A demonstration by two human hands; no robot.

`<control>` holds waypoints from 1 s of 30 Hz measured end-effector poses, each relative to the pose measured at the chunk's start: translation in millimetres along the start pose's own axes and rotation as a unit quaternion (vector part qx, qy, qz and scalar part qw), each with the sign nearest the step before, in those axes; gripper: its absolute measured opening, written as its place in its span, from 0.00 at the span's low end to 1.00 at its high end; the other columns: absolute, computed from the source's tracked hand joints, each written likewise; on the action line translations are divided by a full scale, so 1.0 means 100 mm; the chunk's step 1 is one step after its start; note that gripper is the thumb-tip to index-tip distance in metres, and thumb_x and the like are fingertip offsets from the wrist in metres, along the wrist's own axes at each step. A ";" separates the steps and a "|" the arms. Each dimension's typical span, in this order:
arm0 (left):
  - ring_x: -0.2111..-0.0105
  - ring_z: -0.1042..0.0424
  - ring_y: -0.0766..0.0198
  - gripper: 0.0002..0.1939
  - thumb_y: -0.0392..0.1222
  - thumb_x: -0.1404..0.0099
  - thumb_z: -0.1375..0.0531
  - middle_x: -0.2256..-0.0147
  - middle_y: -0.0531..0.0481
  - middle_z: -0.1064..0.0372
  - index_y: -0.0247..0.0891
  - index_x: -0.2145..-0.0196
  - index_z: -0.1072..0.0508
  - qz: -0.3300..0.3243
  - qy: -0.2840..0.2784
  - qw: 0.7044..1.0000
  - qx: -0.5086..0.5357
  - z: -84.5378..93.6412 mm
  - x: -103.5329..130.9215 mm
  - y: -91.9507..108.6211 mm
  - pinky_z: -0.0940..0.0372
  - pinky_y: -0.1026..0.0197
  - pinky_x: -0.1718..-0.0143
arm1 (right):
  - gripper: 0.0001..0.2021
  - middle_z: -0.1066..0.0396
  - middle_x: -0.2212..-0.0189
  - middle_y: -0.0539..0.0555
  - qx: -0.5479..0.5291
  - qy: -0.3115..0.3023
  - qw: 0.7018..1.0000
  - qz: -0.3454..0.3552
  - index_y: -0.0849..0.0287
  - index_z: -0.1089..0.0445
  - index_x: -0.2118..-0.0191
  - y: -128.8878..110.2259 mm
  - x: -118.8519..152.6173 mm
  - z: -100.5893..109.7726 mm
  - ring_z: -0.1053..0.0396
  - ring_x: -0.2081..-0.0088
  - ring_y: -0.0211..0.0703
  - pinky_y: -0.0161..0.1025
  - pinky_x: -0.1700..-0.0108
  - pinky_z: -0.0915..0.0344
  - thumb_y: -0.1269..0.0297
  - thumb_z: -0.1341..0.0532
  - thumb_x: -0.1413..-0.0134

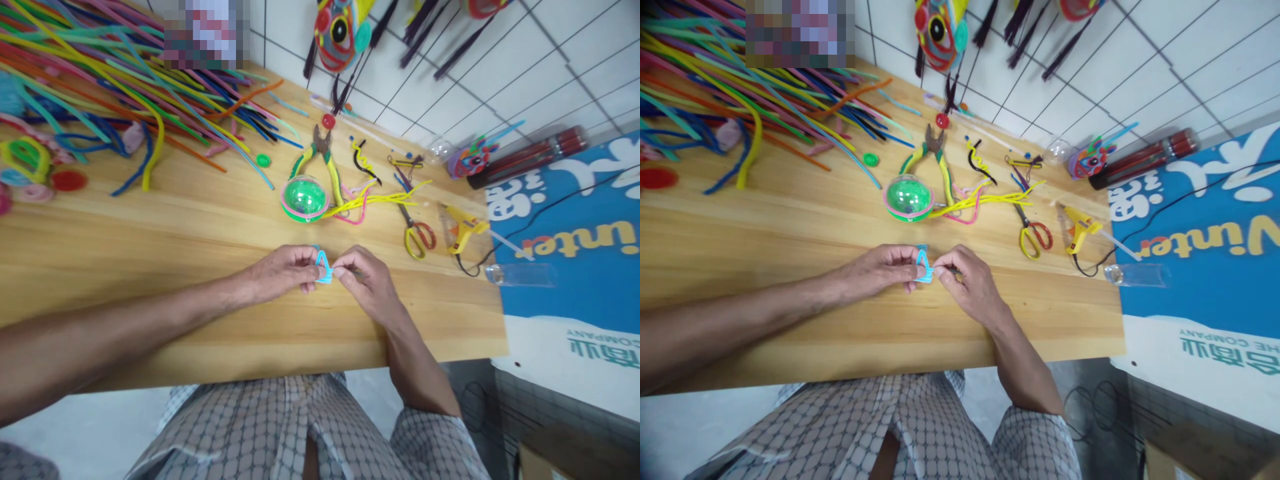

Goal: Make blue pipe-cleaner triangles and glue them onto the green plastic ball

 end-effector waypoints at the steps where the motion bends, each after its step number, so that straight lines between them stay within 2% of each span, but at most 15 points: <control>1: 0.73 0.31 0.67 0.11 0.46 0.41 0.33 0.74 0.55 0.31 0.36 0.68 0.27 0.001 0.002 1.000 0.004 0.00 0.00 0.00 0.34 0.63 0.67 | 0.04 0.29 0.68 0.50 0.001 0.005 1.000 0.010 0.55 0.29 0.62 -0.01 0.00 0.00 0.31 0.64 0.40 0.40 0.60 0.36 0.67 0.40 0.34; 4: 0.73 0.31 0.67 0.11 0.46 0.42 0.33 0.74 0.55 0.30 0.36 0.69 0.26 0.002 0.008 1.000 0.015 0.01 0.01 0.02 0.34 0.63 0.67 | 0.02 0.28 0.66 0.50 0.012 0.044 0.998 0.038 0.54 0.29 0.59 -0.04 0.00 0.01 0.29 0.62 0.41 0.41 0.58 0.33 0.67 0.39 0.35; 6: 0.73 0.31 0.67 0.10 0.46 0.42 0.33 0.74 0.54 0.30 0.36 0.70 0.26 0.001 0.014 1.000 0.021 0.01 0.01 0.04 0.35 0.63 0.68 | 0.03 0.27 0.63 0.51 0.053 0.105 0.991 0.062 0.53 0.29 0.57 -0.08 0.02 0.05 0.28 0.58 0.43 0.44 0.55 0.32 0.66 0.37 0.36; 9: 0.74 0.32 0.68 0.10 0.46 0.42 0.33 0.75 0.54 0.29 0.36 0.69 0.26 -0.011 0.027 0.999 0.033 0.01 0.02 0.08 0.35 0.64 0.69 | 0.07 0.28 0.58 0.54 0.148 0.207 0.962 0.102 0.52 0.29 0.56 -0.20 0.09 0.12 0.28 0.54 0.47 0.49 0.51 0.33 0.66 0.34 0.39; 13: 0.75 0.32 0.68 0.10 0.45 0.43 0.32 0.76 0.55 0.30 0.37 0.70 0.25 -0.053 0.050 0.996 0.043 0.01 0.06 0.18 0.36 0.65 0.71 | 0.09 0.29 0.58 0.55 0.240 0.282 0.919 0.132 0.51 0.29 0.56 -0.42 0.22 0.16 0.29 0.54 0.49 0.51 0.51 0.34 0.66 0.33 0.41; 16: 0.75 0.33 0.68 0.10 0.45 0.44 0.31 0.76 0.55 0.30 0.36 0.70 0.25 -0.094 0.079 0.992 0.039 0.00 0.15 0.31 0.36 0.65 0.71 | 0.10 0.28 0.59 0.55 0.264 0.309 0.900 0.156 0.51 0.29 0.55 -0.62 0.30 0.18 0.28 0.56 0.48 0.49 0.53 0.33 0.68 0.33 0.42; 21: 0.75 0.34 0.68 0.12 0.47 0.43 0.31 0.76 0.55 0.31 0.36 0.72 0.27 -0.154 0.117 0.981 0.021 -0.09 0.34 0.60 0.37 0.65 0.70 | 0.12 0.24 0.61 0.55 0.244 0.314 0.900 0.179 0.53 0.29 0.52 -0.92 0.33 0.24 0.25 0.58 0.47 0.47 0.55 0.30 0.71 0.35 0.40; 30: 0.75 0.35 0.67 0.14 0.50 0.41 0.32 0.76 0.55 0.32 0.36 0.69 0.26 -0.241 0.143 0.960 0.018 -0.34 0.57 1.19 0.38 0.64 0.72 | 0.09 0.22 0.61 0.58 0.249 0.379 0.865 0.217 0.56 0.27 0.54 -1.46 0.22 0.56 0.24 0.57 0.49 0.48 0.54 0.26 0.71 0.35 0.39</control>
Point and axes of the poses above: each hand's wrist, its own x-axis away from the middle knuckle, its own z-axis out of the back of the hand, y = z × x, the point moved 7 cm from there along -x, towards the middle knuckle
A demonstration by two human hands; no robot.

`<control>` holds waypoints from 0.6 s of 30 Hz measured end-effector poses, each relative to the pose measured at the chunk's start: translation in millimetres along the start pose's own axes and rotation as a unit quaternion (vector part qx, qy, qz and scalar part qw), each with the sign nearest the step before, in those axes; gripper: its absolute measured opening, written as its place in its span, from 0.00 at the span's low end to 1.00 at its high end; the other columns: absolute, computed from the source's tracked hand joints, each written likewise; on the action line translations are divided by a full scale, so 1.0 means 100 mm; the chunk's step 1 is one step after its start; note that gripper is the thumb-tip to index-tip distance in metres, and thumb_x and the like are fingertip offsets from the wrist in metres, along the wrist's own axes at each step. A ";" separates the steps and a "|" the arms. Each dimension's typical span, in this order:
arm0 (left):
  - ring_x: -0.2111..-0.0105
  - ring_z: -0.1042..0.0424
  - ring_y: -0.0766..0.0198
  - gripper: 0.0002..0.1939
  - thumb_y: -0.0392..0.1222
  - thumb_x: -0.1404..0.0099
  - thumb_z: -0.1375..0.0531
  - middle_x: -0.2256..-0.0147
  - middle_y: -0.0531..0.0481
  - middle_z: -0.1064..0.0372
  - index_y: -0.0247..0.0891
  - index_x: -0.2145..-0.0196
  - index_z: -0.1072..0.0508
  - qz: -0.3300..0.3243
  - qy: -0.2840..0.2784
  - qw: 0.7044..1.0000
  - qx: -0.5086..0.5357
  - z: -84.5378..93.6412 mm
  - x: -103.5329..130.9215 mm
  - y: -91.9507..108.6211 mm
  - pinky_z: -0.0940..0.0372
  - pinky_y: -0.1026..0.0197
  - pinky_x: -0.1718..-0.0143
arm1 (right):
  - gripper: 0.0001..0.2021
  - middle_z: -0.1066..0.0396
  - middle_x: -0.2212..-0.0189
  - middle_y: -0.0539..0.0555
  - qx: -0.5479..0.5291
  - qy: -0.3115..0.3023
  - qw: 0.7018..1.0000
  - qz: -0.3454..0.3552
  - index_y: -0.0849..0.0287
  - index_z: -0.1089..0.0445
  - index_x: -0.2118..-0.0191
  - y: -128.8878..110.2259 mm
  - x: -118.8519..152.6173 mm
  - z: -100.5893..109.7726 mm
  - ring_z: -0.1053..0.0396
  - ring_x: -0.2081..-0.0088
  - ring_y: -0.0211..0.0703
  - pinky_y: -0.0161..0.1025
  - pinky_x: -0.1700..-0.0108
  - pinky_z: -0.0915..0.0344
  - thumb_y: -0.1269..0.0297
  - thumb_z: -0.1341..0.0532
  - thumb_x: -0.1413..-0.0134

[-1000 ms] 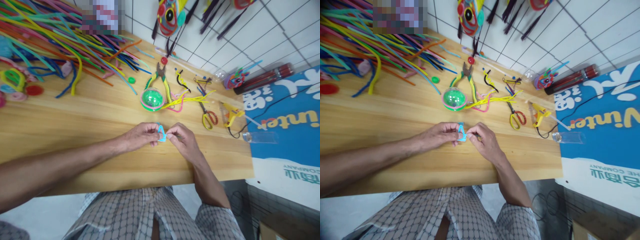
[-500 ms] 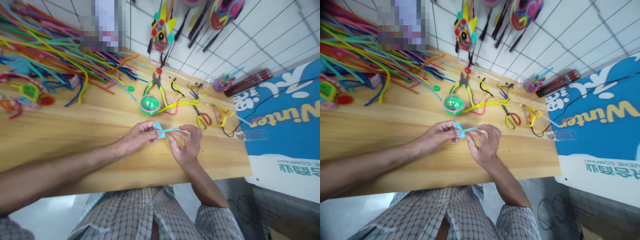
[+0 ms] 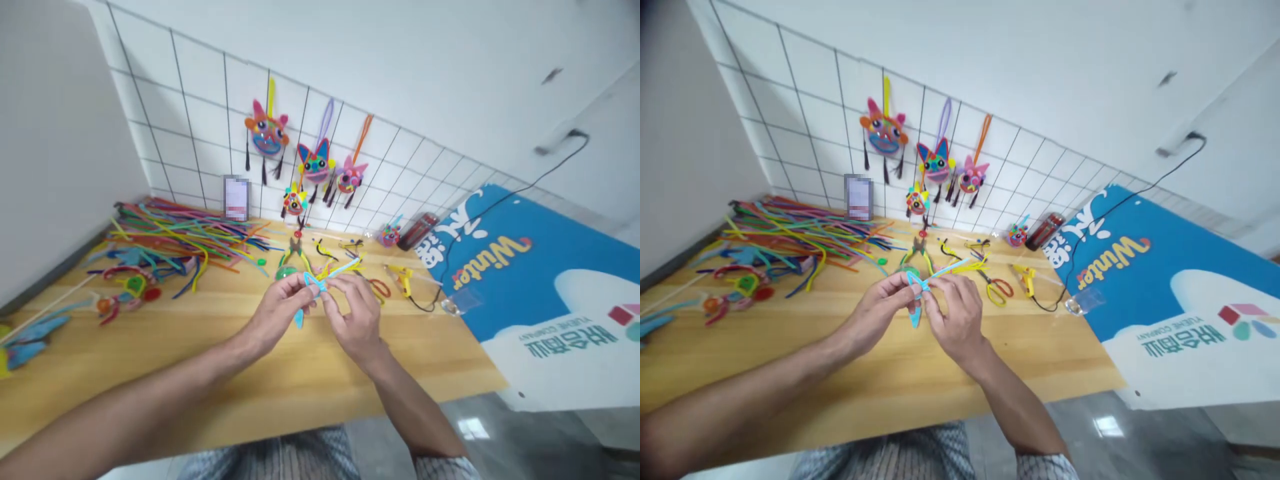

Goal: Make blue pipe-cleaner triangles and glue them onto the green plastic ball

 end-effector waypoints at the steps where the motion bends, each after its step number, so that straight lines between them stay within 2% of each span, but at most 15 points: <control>1: 0.75 0.35 0.68 0.14 0.49 0.41 0.32 0.75 0.55 0.31 0.36 0.69 0.26 -0.014 0.001 1.000 0.003 -0.03 -0.01 0.06 0.37 0.64 0.71 | 0.08 0.22 0.61 0.57 -0.003 0.011 1.000 0.003 0.56 0.27 0.54 -0.01 -0.06 0.02 0.24 0.57 0.48 0.48 0.54 0.26 0.71 0.36 0.39; 7: 0.72 0.32 0.67 0.11 0.46 0.38 0.34 0.73 0.54 0.30 0.37 0.69 0.27 -0.082 -0.008 0.997 0.000 -0.14 -0.10 0.27 0.35 0.63 0.66 | 0.11 0.24 0.59 0.58 -0.040 0.047 0.998 0.013 0.56 0.27 0.53 0.00 -0.25 0.14 0.24 0.55 0.47 0.47 0.53 0.25 0.74 0.37 0.40; 12: 0.70 0.31 0.66 0.10 0.47 0.36 0.34 0.72 0.53 0.29 0.37 0.67 0.26 -0.092 -0.016 0.996 -0.006 -0.19 -0.14 0.28 0.35 0.63 0.64 | 0.15 0.26 0.54 0.60 -0.022 0.072 0.997 0.016 0.56 0.28 0.49 0.03 -0.28 0.22 0.26 0.51 0.50 0.50 0.50 0.25 0.74 0.37 0.41; 18: 0.69 0.31 0.65 0.10 0.47 0.36 0.34 0.71 0.53 0.29 0.37 0.66 0.26 -0.093 -0.027 0.995 -0.006 -0.19 -0.17 0.26 0.34 0.62 0.64 | 0.14 0.25 0.55 0.59 -0.024 0.058 0.998 0.017 0.55 0.27 0.50 0.06 -0.28 0.17 0.25 0.53 0.49 0.49 0.51 0.25 0.74 0.37 0.41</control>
Point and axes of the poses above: each hand's wrist, its own x-axis away from the middle knuckle, its own z-axis out of the back of the hand, y = z × x, the point moved 7 cm from there along -x, towards the middle knuckle
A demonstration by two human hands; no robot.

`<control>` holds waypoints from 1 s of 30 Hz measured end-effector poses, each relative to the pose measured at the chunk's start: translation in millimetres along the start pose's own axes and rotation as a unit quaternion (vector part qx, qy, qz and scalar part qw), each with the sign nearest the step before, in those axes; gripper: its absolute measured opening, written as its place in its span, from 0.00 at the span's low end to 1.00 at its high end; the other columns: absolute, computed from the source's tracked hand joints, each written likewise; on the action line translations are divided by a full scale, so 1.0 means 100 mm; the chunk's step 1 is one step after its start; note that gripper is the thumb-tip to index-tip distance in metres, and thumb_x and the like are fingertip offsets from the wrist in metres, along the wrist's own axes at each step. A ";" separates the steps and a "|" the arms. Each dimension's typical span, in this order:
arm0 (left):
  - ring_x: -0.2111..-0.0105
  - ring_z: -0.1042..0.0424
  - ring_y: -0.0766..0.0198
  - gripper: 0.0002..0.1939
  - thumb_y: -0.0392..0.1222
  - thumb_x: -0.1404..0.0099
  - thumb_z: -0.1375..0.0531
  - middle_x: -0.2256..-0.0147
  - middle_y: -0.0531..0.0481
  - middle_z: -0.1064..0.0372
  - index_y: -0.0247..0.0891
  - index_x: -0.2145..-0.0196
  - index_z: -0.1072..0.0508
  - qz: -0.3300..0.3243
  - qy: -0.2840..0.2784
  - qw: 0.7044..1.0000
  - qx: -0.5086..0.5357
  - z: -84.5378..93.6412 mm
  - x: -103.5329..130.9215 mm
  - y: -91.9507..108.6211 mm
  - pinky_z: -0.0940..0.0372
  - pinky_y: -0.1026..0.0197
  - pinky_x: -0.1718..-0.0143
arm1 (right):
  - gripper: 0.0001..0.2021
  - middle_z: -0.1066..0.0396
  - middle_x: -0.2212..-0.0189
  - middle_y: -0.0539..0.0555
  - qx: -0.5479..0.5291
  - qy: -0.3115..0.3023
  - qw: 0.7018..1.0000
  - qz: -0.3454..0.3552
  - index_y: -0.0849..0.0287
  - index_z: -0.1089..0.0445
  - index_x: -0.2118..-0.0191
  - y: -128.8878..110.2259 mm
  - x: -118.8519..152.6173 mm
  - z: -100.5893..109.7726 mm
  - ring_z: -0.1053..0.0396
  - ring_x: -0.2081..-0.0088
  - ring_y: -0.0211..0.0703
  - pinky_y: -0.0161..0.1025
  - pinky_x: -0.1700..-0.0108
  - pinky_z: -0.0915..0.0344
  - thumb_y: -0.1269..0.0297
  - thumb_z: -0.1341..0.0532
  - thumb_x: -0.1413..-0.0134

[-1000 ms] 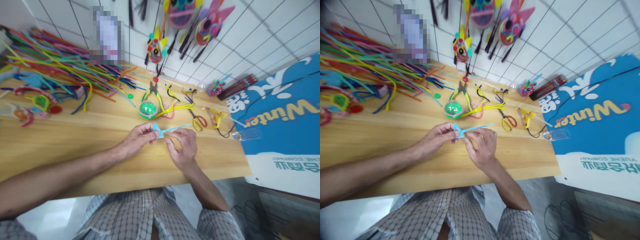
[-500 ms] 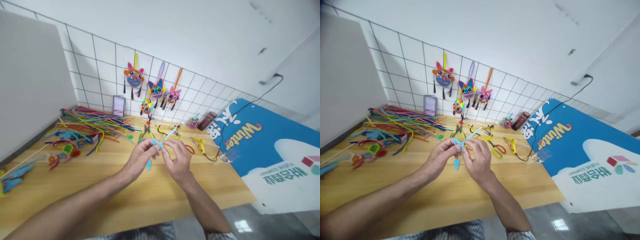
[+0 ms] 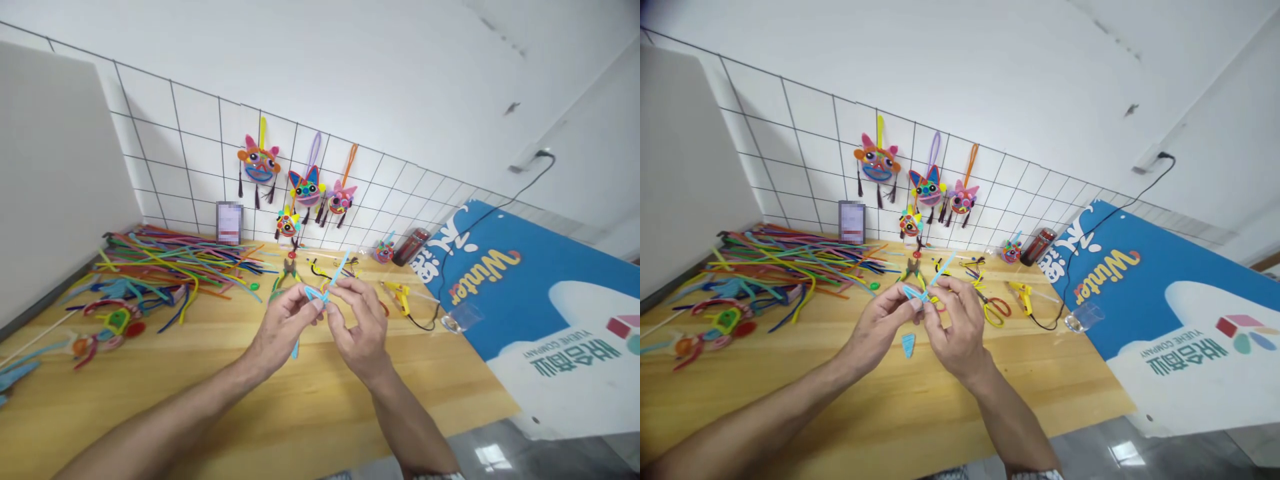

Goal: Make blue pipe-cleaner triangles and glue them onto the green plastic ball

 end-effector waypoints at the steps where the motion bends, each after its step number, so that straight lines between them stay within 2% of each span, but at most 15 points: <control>1: 0.69 0.31 0.65 0.10 0.47 0.35 0.34 0.71 0.53 0.30 0.37 0.66 0.26 -0.001 -0.002 1.000 0.000 0.01 0.00 0.00 0.34 0.62 0.64 | 0.14 0.25 0.56 0.59 0.000 -0.001 1.000 -0.001 0.55 0.27 0.50 0.00 0.00 -0.01 0.24 0.53 0.49 0.49 0.51 0.25 0.74 0.37 0.41; 8: 0.68 0.32 0.66 0.09 0.46 0.33 0.35 0.69 0.53 0.31 0.38 0.65 0.25 -0.026 -0.024 0.999 0.006 0.02 -0.02 0.05 0.34 0.63 0.63 | 0.14 0.23 0.59 0.57 -0.041 -0.015 0.999 -0.017 0.55 0.26 0.51 0.01 0.01 -0.06 0.23 0.55 0.47 0.48 0.54 0.24 0.76 0.38 0.40; 15: 0.66 0.35 0.66 0.06 0.43 0.33 0.35 0.63 0.51 0.31 0.39 0.65 0.23 -0.064 -0.027 0.998 -0.007 0.02 -0.04 0.12 0.38 0.65 0.64 | 0.13 0.21 0.60 0.56 -0.067 0.002 0.997 -0.039 0.55 0.24 0.54 0.04 0.04 -0.08 0.22 0.56 0.45 0.45 0.55 0.24 0.76 0.37 0.41; 20: 0.68 0.35 0.66 0.08 0.45 0.35 0.33 0.67 0.52 0.30 0.38 0.65 0.23 -0.033 -0.022 0.999 0.008 0.03 -0.06 0.05 0.39 0.65 0.65 | 0.12 0.21 0.61 0.56 -0.063 -0.001 0.997 -0.049 0.55 0.24 0.55 0.06 0.03 -0.08 0.22 0.58 0.44 0.43 0.57 0.24 0.76 0.38 0.40; 26: 0.72 0.37 0.68 0.11 0.46 0.41 0.29 0.72 0.55 0.31 0.38 0.65 0.23 -0.011 0.016 1.000 0.024 0.08 -0.07 -0.01 0.39 0.66 0.68 | 0.10 0.20 0.62 0.56 -0.057 -0.004 0.997 -0.058 0.56 0.23 0.57 0.05 0.03 -0.09 0.21 0.59 0.44 0.43 0.57 0.23 0.76 0.38 0.40; 28: 0.69 0.33 0.66 0.13 0.46 0.41 0.29 0.69 0.53 0.27 0.39 0.60 0.20 -0.011 0.018 1.000 0.019 0.09 -0.07 0.00 0.36 0.65 0.65 | 0.10 0.20 0.62 0.56 -0.054 -0.006 0.997 -0.058 0.56 0.23 0.57 0.05 0.02 -0.09 0.21 0.59 0.44 0.43 0.57 0.23 0.76 0.38 0.39; 30: 0.62 0.29 0.62 0.13 0.45 0.40 0.29 0.62 0.49 0.24 0.41 0.57 0.18 -0.026 0.024 0.999 -0.002 0.09 -0.07 0.03 0.33 0.62 0.58 | 0.10 0.20 0.62 0.56 -0.050 -0.011 0.997 -0.063 0.55 0.23 0.57 0.05 0.02 -0.10 0.21 0.59 0.44 0.43 0.56 0.23 0.75 0.38 0.39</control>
Point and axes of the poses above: each hand's wrist, its own x-axis away from the middle knuckle, its own z-axis out of the back of the hand, y = z × x, the point moved 7 cm from there along -x, towards the middle knuckle
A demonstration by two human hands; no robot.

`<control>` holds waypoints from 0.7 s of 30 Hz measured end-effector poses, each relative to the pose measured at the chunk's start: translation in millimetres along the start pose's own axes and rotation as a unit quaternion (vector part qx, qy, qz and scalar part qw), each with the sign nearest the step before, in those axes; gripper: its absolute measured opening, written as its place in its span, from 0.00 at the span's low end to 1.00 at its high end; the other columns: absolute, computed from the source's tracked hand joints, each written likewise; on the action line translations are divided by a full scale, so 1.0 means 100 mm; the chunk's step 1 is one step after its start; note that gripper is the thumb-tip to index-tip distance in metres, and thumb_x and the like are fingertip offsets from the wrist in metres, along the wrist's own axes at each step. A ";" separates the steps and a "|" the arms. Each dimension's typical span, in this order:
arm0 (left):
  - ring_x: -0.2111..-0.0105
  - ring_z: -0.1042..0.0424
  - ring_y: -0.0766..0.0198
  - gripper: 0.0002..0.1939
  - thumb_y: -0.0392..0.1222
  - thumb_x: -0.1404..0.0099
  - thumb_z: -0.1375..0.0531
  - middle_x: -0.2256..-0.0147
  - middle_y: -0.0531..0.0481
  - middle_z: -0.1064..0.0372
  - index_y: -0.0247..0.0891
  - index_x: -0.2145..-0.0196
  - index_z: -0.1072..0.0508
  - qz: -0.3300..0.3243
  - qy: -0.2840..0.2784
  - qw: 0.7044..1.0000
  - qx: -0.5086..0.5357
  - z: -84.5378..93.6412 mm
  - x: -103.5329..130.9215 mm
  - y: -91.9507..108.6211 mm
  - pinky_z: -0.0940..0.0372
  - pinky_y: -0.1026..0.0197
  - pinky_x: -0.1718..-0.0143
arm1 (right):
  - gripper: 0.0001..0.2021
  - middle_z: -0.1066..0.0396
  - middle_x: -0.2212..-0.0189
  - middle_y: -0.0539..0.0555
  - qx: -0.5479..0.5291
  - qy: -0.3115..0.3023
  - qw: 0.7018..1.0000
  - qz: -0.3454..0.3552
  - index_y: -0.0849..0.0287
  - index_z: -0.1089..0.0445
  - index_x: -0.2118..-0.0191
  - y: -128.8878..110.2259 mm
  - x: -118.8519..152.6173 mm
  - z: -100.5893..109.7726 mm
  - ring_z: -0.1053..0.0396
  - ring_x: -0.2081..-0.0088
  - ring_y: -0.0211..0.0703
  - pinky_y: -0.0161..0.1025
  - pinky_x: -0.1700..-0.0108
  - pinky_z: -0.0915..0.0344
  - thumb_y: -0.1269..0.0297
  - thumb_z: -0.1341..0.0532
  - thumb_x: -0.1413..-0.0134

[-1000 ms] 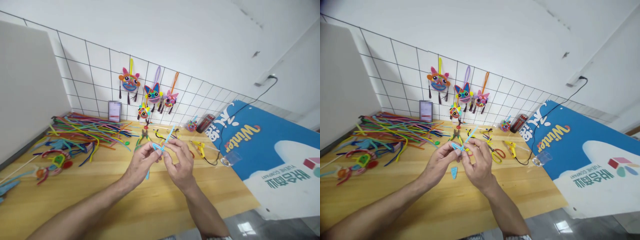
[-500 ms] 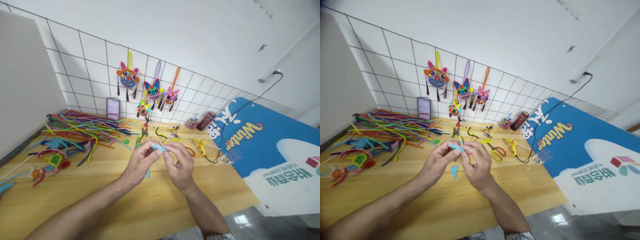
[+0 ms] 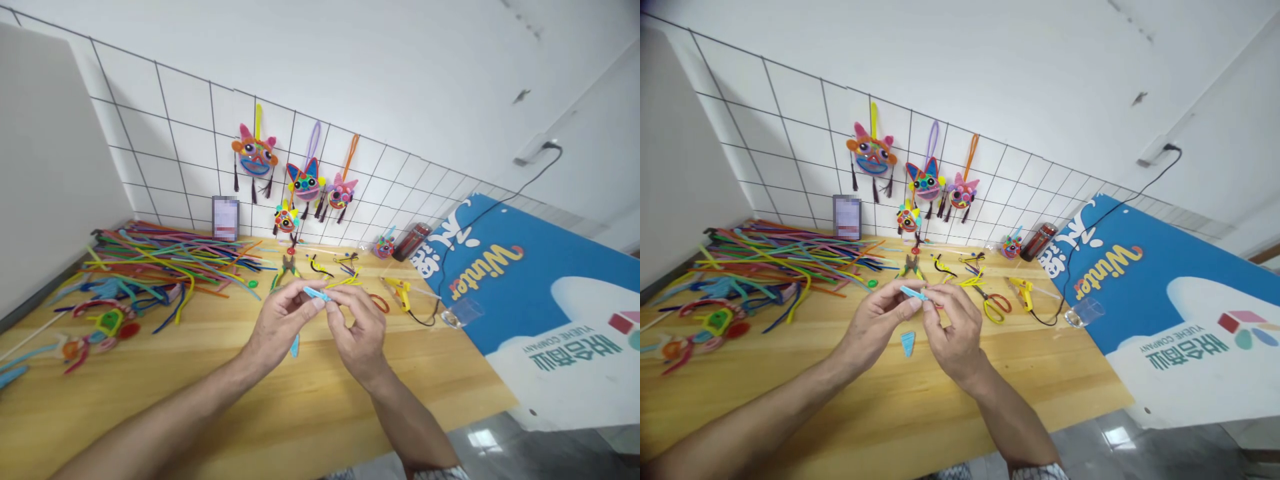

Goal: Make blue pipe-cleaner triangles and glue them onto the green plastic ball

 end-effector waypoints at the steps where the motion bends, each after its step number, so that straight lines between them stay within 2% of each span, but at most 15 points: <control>1: 0.57 0.28 0.60 0.12 0.45 0.40 0.30 0.59 0.47 0.24 0.41 0.58 0.17 -0.013 0.004 1.000 -0.014 0.01 0.00 0.02 0.33 0.61 0.54 | 0.09 0.20 0.62 0.55 0.002 -0.003 1.000 -0.003 0.55 0.23 0.57 0.00 0.00 0.00 0.21 0.59 0.44 0.43 0.57 0.23 0.75 0.38 0.39; 4: 0.49 0.28 0.56 0.10 0.45 0.38 0.31 0.52 0.45 0.24 0.42 0.59 0.16 -0.030 0.003 0.999 -0.029 0.01 0.00 0.05 0.33 0.60 0.49 | 0.09 0.19 0.63 0.55 0.001 -0.006 1.000 -0.005 0.55 0.23 0.57 0.01 0.00 0.00 0.21 0.60 0.43 0.42 0.58 0.23 0.74 0.38 0.38; 8: 0.57 0.27 0.60 0.13 0.47 0.37 0.31 0.56 0.46 0.22 0.41 0.56 0.17 0.009 -0.024 1.000 0.006 -0.02 0.02 -0.04 0.33 0.61 0.56 | 0.08 0.19 0.63 0.54 -0.007 -0.007 1.000 -0.011 0.55 0.24 0.57 0.02 0.00 0.01 0.21 0.62 0.42 0.40 0.59 0.23 0.74 0.38 0.38; 13: 0.66 0.34 0.65 0.15 0.49 0.36 0.32 0.63 0.49 0.25 0.39 0.55 0.20 0.049 -0.044 0.998 0.020 -0.04 0.02 -0.10 0.37 0.64 0.64 | 0.08 0.19 0.63 0.54 -0.007 -0.005 1.000 -0.010 0.56 0.25 0.56 0.00 0.00 0.01 0.21 0.63 0.42 0.39 0.59 0.23 0.74 0.38 0.38; 18: 0.69 0.37 0.66 0.14 0.51 0.37 0.32 0.68 0.52 0.30 0.38 0.60 0.23 0.058 -0.067 0.995 0.038 -0.07 0.00 -0.07 0.38 0.64 0.66 | 0.09 0.19 0.63 0.53 0.005 0.002 1.000 -0.007 0.55 0.26 0.55 -0.01 0.00 0.02 0.21 0.64 0.41 0.39 0.60 0.24 0.74 0.37 0.38; 21: 0.69 0.36 0.66 0.14 0.50 0.36 0.32 0.68 0.52 0.30 0.38 0.60 0.24 0.059 -0.084 0.994 0.045 -0.09 0.00 -0.06 0.38 0.64 0.66 | 0.09 0.19 0.63 0.53 0.012 0.005 1.000 -0.002 0.55 0.27 0.55 -0.01 0.00 0.03 0.21 0.64 0.41 0.39 0.61 0.24 0.74 0.38 0.38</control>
Point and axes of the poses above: each hand's wrist, its own x-axis away from the middle knuckle, its own z-axis out of the back of the hand, y = z × x, the point moved 7 cm from there along -x, towards the middle knuckle
